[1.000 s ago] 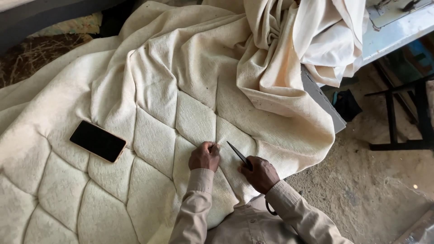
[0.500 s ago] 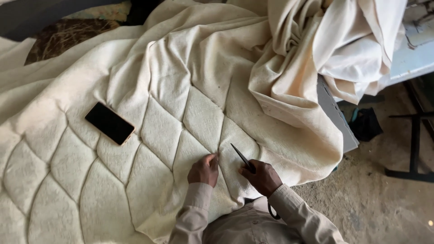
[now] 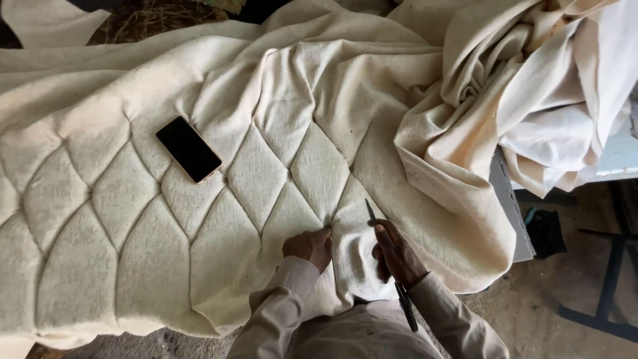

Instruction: Cutting quilted fabric along the stitched diamond pattern using scissors on a work table.

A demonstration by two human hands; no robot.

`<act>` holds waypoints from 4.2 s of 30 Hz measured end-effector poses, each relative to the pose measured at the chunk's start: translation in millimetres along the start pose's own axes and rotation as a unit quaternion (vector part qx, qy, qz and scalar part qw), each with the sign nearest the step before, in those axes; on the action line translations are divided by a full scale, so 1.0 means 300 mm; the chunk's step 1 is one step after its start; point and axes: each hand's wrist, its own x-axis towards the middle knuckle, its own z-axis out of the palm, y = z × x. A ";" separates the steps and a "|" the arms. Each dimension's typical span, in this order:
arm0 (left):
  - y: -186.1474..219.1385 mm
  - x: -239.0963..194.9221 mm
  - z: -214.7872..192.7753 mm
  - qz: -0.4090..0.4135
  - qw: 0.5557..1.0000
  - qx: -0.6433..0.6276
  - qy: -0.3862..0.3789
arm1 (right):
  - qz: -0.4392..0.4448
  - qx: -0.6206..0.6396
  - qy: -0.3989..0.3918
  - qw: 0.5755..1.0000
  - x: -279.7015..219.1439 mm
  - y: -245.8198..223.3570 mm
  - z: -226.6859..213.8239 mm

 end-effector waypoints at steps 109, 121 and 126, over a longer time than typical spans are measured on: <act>0.353 -0.175 -0.018 -0.097 0.578 -0.807 0.070 | -0.156 0.466 -0.105 0.864 0.199 -0.364 -0.001; 0.184 -0.081 0.194 -0.034 0.986 -0.087 0.135 | -0.037 0.357 0.114 0.926 0.630 -0.240 0.152; 0.185 -0.051 0.185 -0.067 0.990 -0.109 0.065 | -0.076 0.289 0.172 0.939 0.606 -0.287 0.235</act>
